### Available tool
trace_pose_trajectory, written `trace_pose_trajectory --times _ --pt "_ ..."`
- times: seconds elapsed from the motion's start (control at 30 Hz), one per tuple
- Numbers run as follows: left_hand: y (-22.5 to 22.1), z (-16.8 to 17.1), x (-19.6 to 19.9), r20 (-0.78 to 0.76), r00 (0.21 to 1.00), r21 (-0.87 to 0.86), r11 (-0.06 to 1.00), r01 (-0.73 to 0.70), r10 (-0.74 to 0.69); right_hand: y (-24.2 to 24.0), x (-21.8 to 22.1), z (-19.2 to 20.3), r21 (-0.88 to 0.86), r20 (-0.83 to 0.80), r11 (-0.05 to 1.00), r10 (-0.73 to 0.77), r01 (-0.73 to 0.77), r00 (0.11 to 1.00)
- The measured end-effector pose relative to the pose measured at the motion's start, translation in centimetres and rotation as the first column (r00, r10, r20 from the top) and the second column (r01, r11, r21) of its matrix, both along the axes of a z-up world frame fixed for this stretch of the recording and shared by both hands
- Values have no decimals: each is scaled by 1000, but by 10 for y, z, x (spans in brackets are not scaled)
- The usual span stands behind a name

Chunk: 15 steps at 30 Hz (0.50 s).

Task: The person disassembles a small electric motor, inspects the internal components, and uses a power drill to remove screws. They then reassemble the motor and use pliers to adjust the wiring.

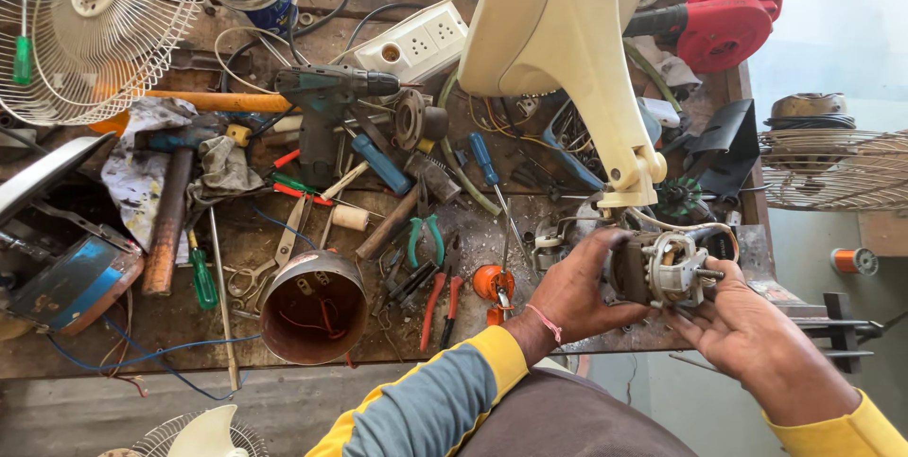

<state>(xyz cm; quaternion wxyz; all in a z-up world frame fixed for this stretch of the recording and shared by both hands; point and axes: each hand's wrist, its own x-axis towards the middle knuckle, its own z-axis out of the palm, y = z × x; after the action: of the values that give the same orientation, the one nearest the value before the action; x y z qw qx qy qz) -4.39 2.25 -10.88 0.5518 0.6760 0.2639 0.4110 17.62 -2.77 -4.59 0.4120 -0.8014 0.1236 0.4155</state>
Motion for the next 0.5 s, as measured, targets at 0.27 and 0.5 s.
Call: trace_pose_trajectory --times 0.27,0.5 --pt "6 -1 -2 -18 999 30 998 48 -48 2 -5 5 -31 9 998 -48 48 999" --pt "7 -7 2 -60 994 -30 996 86 -88 3 -13 9 -18 6 998 -53 53 999"
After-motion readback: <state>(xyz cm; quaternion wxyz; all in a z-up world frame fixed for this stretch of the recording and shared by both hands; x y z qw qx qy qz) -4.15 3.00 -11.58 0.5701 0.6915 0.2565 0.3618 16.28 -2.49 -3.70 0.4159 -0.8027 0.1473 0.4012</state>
